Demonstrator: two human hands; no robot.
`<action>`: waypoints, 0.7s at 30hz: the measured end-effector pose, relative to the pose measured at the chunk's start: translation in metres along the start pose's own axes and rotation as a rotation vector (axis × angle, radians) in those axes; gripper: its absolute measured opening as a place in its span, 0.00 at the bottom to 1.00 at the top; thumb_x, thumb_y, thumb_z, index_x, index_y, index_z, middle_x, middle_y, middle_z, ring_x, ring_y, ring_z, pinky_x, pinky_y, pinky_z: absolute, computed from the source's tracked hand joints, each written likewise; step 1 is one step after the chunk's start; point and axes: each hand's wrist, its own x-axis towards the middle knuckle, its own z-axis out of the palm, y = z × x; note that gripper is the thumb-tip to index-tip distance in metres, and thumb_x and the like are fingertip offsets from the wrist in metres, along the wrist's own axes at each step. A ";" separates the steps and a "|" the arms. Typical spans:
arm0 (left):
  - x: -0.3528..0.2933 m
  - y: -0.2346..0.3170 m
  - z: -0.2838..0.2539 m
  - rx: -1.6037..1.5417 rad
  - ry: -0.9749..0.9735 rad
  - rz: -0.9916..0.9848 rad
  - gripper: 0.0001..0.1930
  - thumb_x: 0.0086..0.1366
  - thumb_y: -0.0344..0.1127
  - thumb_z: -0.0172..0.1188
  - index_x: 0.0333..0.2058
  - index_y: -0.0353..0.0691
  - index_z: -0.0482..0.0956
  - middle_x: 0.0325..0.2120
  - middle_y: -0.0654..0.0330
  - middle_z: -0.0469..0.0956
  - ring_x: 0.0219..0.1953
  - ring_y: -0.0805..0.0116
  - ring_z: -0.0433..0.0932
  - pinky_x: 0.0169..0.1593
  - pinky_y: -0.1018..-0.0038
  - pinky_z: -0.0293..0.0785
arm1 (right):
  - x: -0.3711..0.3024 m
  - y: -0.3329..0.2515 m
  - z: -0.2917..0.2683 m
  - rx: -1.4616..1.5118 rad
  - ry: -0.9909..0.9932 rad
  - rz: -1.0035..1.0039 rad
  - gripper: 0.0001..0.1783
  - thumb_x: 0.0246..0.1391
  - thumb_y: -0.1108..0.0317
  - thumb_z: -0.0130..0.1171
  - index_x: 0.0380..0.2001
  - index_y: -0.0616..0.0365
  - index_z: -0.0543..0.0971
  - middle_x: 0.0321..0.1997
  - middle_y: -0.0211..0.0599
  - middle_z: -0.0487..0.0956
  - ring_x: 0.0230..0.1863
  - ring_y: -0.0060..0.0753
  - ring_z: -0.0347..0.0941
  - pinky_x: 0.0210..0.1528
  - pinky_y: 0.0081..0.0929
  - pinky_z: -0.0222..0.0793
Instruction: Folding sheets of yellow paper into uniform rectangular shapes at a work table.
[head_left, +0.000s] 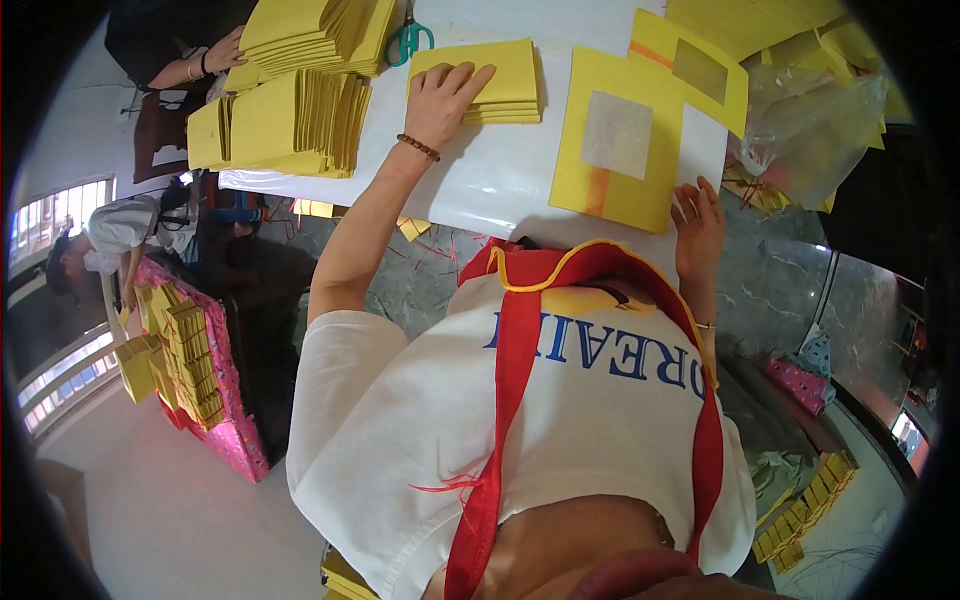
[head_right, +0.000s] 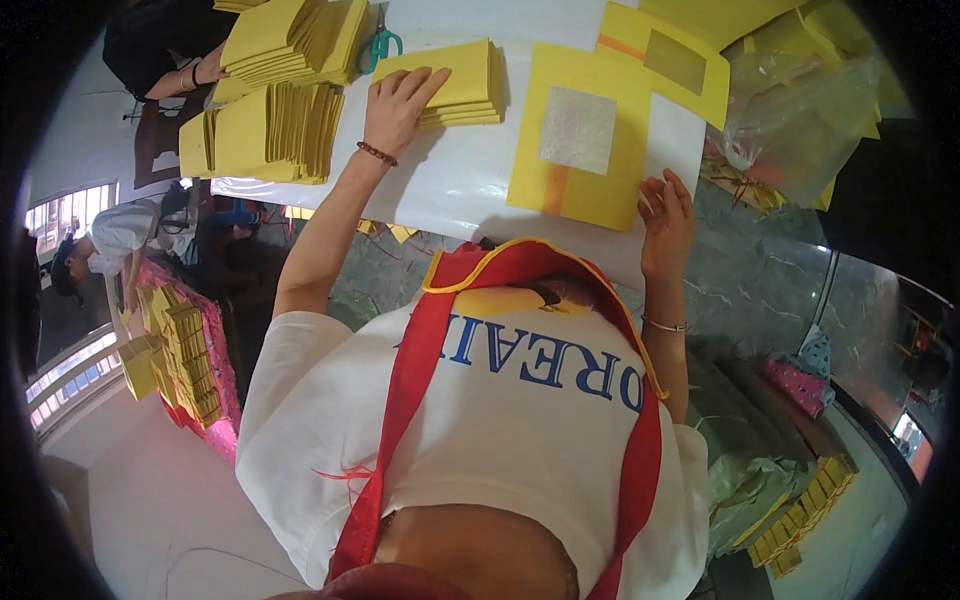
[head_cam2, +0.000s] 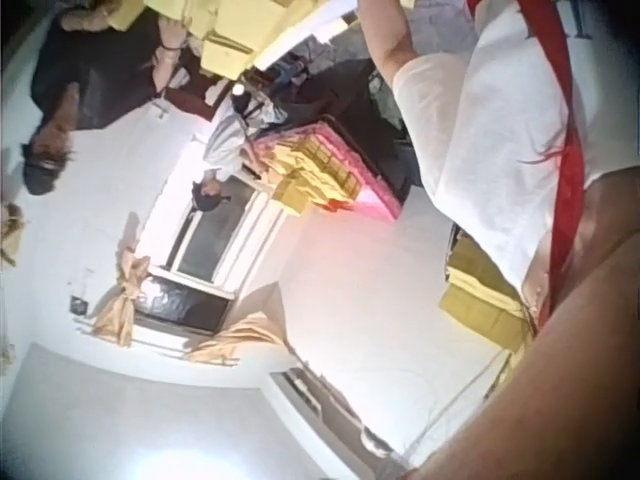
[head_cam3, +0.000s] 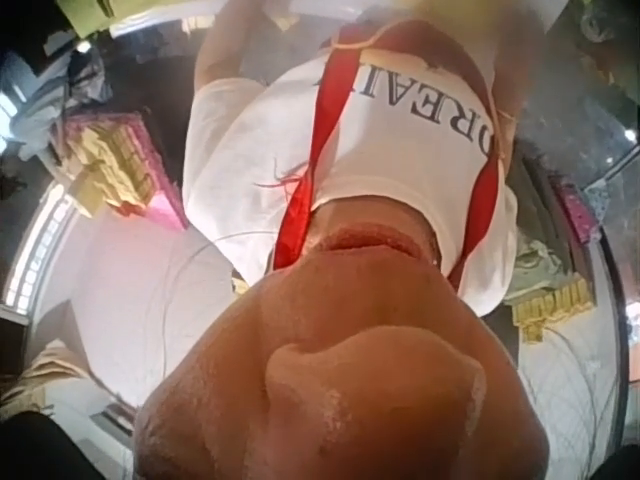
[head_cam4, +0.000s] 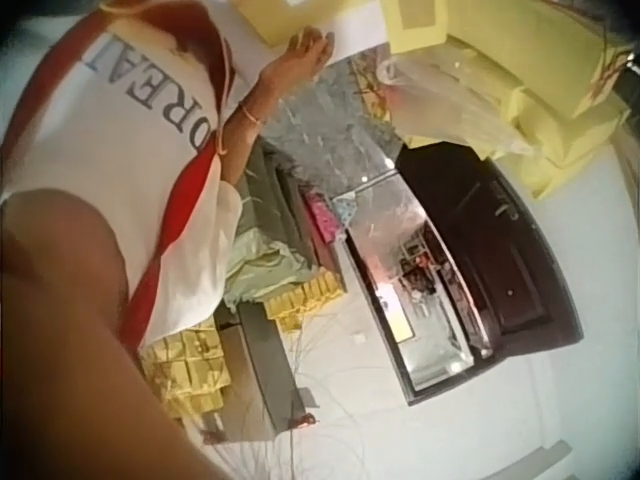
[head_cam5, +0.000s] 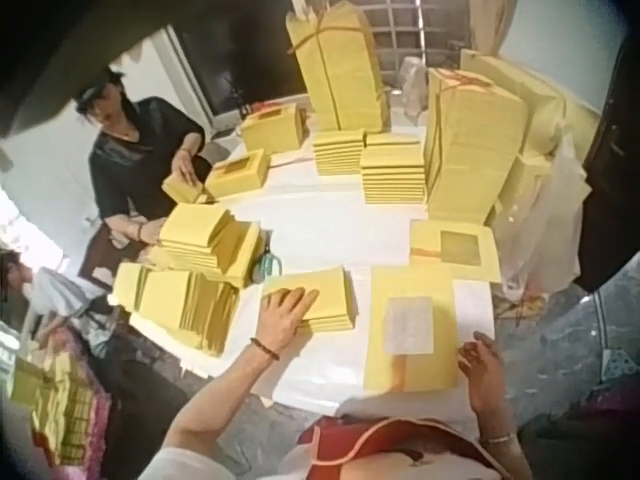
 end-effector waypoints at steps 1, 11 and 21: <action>-0.003 0.000 0.003 -0.016 -0.050 -0.016 0.27 0.51 0.27 0.50 0.53 0.53 0.68 0.44 0.66 0.72 0.45 0.64 0.68 0.46 0.67 0.61 | -0.001 0.000 0.002 -0.001 0.012 -0.008 0.14 0.59 0.64 0.48 0.48 0.54 0.70 0.39 0.29 0.76 0.44 0.26 0.72 0.45 0.27 0.64; -0.009 -0.012 0.015 -0.168 -0.270 0.065 0.28 0.50 0.37 0.57 0.53 0.52 0.68 0.46 0.62 0.70 0.46 0.60 0.67 0.48 0.63 0.61 | -0.003 0.011 -0.005 -0.076 0.063 0.031 0.15 0.60 0.65 0.47 0.49 0.54 0.69 0.39 0.29 0.75 0.45 0.25 0.71 0.46 0.28 0.66; -0.027 0.018 0.032 -0.133 -0.180 -0.116 0.27 0.60 0.53 0.49 0.55 0.47 0.65 0.52 0.55 0.64 0.53 0.54 0.59 0.54 0.58 0.52 | -0.001 0.014 -0.003 -0.034 0.076 0.013 0.14 0.58 0.66 0.49 0.47 0.55 0.71 0.37 0.29 0.76 0.42 0.24 0.71 0.45 0.28 0.64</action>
